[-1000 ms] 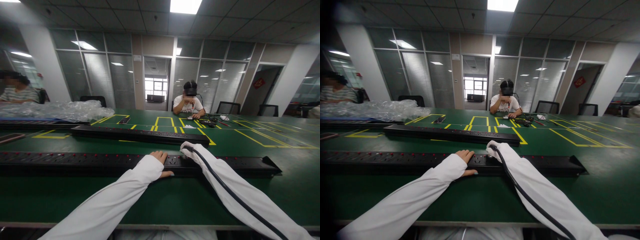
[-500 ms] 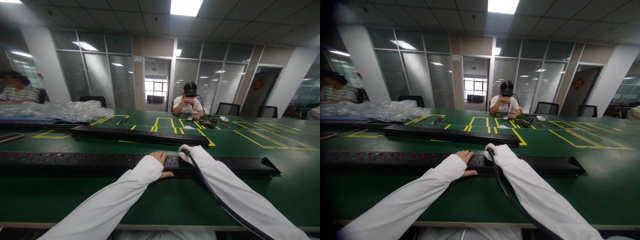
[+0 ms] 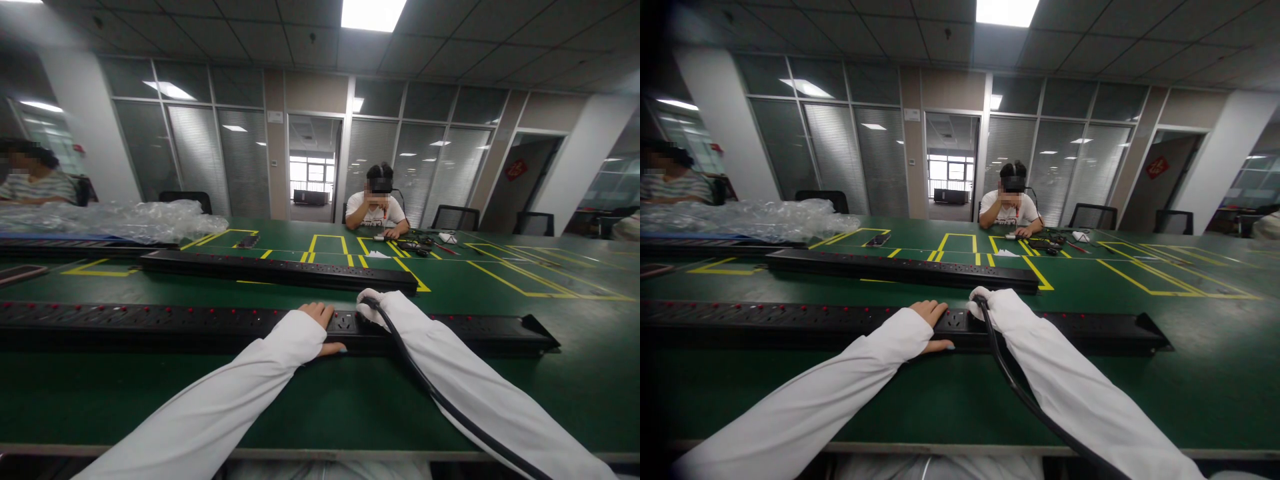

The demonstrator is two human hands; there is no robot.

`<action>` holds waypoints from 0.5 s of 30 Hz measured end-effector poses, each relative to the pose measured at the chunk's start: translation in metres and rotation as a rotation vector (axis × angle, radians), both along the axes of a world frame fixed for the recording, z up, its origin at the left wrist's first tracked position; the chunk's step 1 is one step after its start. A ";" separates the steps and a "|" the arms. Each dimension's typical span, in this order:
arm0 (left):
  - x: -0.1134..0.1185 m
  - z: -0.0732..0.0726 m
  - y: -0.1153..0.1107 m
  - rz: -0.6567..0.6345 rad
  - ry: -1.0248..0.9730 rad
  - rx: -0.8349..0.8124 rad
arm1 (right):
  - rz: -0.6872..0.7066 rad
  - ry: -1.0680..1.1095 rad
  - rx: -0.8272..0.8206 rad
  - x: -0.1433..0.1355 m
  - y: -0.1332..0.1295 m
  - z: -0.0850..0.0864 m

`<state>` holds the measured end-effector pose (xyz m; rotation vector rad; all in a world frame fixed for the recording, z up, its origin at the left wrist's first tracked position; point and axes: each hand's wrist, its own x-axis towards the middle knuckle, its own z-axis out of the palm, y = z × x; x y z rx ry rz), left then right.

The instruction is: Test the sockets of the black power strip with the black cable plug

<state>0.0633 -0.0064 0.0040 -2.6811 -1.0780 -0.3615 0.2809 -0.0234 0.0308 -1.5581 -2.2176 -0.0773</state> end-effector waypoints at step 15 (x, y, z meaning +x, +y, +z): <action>-0.002 0.010 -0.013 -0.015 -0.045 0.032 | 0.119 -0.127 -0.072 -0.011 -0.018 0.025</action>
